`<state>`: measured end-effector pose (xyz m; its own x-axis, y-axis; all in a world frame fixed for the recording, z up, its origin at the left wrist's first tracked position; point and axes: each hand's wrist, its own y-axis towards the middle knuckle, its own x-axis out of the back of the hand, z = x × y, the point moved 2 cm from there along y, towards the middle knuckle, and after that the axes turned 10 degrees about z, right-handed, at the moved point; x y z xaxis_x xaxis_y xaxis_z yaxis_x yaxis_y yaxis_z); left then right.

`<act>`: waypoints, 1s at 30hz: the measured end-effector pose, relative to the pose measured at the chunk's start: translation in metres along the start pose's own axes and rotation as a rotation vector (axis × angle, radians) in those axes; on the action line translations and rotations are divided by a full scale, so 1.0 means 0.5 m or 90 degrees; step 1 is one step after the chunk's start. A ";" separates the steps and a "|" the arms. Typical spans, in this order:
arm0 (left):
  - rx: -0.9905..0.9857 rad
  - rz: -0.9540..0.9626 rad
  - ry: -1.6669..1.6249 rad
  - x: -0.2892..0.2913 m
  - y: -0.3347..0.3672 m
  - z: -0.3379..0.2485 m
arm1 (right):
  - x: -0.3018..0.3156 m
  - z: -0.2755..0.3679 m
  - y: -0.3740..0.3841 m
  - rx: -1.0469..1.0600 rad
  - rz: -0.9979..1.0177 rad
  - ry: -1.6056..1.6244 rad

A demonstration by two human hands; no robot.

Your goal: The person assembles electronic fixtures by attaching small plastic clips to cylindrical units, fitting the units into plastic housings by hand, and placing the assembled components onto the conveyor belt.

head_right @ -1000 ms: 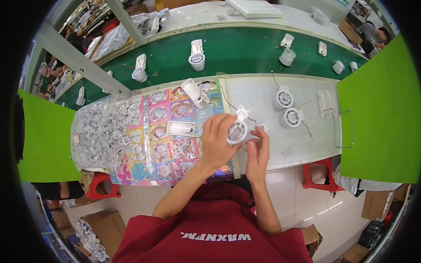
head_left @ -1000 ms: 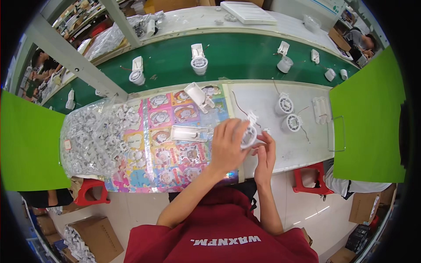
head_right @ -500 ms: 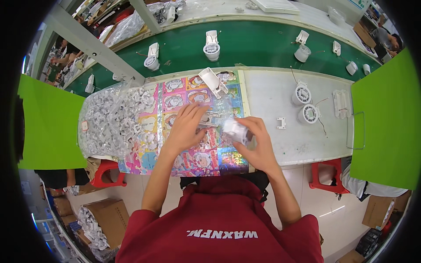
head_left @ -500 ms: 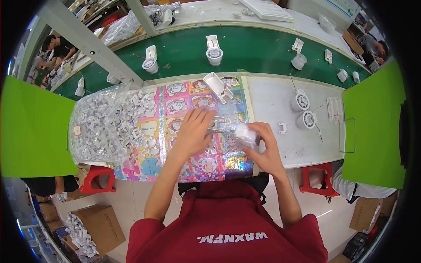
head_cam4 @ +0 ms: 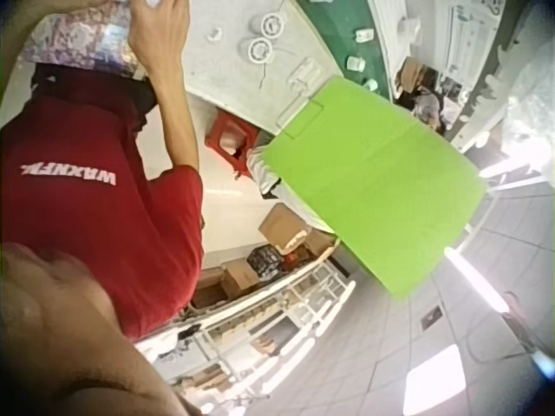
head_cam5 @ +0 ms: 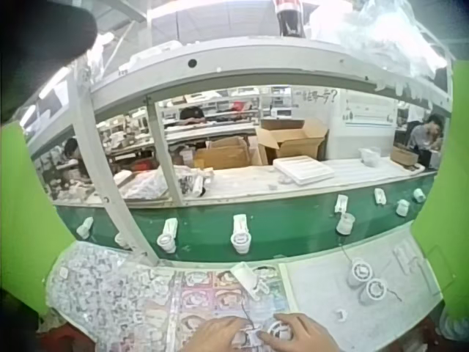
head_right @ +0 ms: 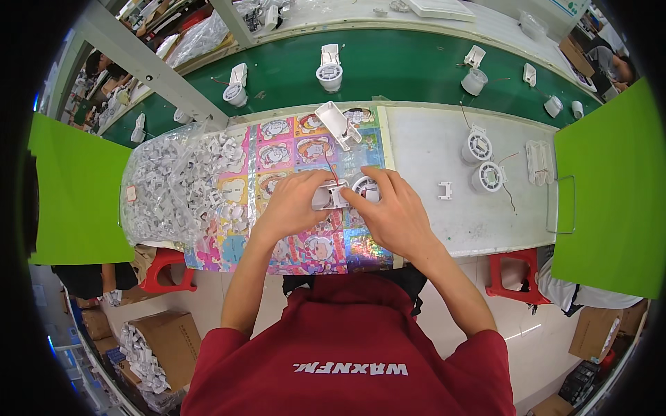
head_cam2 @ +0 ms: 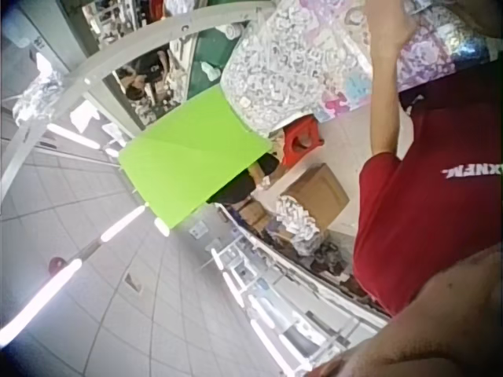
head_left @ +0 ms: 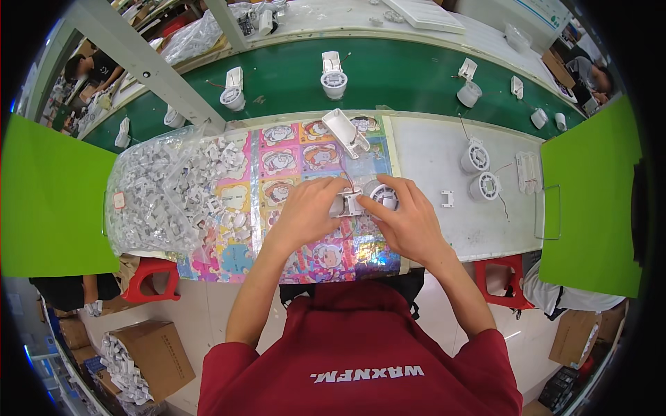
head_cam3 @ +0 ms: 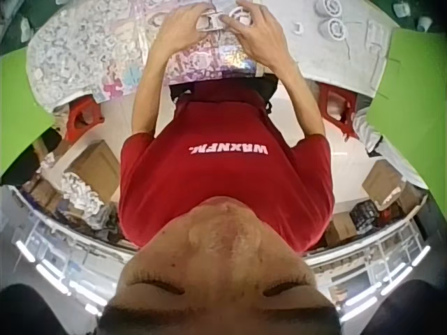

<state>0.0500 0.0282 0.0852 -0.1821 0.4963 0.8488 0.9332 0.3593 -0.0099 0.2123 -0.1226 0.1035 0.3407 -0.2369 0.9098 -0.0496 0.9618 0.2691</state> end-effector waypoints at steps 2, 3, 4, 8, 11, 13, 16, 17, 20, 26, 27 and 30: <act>0.059 0.053 -0.052 0.008 0.002 -0.012 | -0.001 0.003 -0.001 -0.006 -0.002 -0.016; 0.059 0.053 -0.052 0.009 0.001 -0.014 | 0.001 0.005 0.000 -0.007 -0.001 -0.032; 0.061 0.045 -0.051 0.009 -0.001 -0.016 | 0.003 0.008 0.000 -0.008 -0.001 -0.049; 0.092 0.082 -0.067 0.015 0.000 -0.022 | 0.009 0.015 0.005 0.006 0.014 -0.081; 0.104 0.096 -0.078 0.027 -0.001 -0.033 | 0.015 0.017 0.003 0.009 0.019 -0.085; 0.104 0.089 -0.072 0.025 -0.002 -0.034 | 0.018 0.016 0.001 0.003 0.013 -0.081; 0.084 0.074 -0.075 0.021 -0.003 -0.032 | 0.016 0.023 0.003 0.016 -0.002 -0.095; 0.066 0.065 -0.084 0.020 -0.003 -0.032 | 0.017 0.025 0.004 0.015 -0.002 -0.095; 0.069 0.079 -0.106 0.023 0.001 -0.034 | 0.020 0.026 0.006 0.013 0.002 -0.109; 0.072 0.065 -0.116 0.018 0.001 -0.044 | 0.031 0.028 -0.002 0.008 0.004 -0.106; 0.072 0.065 -0.115 0.017 0.000 -0.045 | 0.031 0.029 -0.003 0.004 0.007 -0.105; 0.067 0.050 -0.098 0.017 -0.003 -0.048 | 0.034 0.034 -0.007 -0.004 0.012 -0.103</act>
<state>0.0542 0.0129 0.1049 -0.1622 0.6384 0.7524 0.9106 0.3905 -0.1350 0.2024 -0.1324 0.1231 0.1845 -0.2376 0.9537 -0.0480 0.9670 0.2503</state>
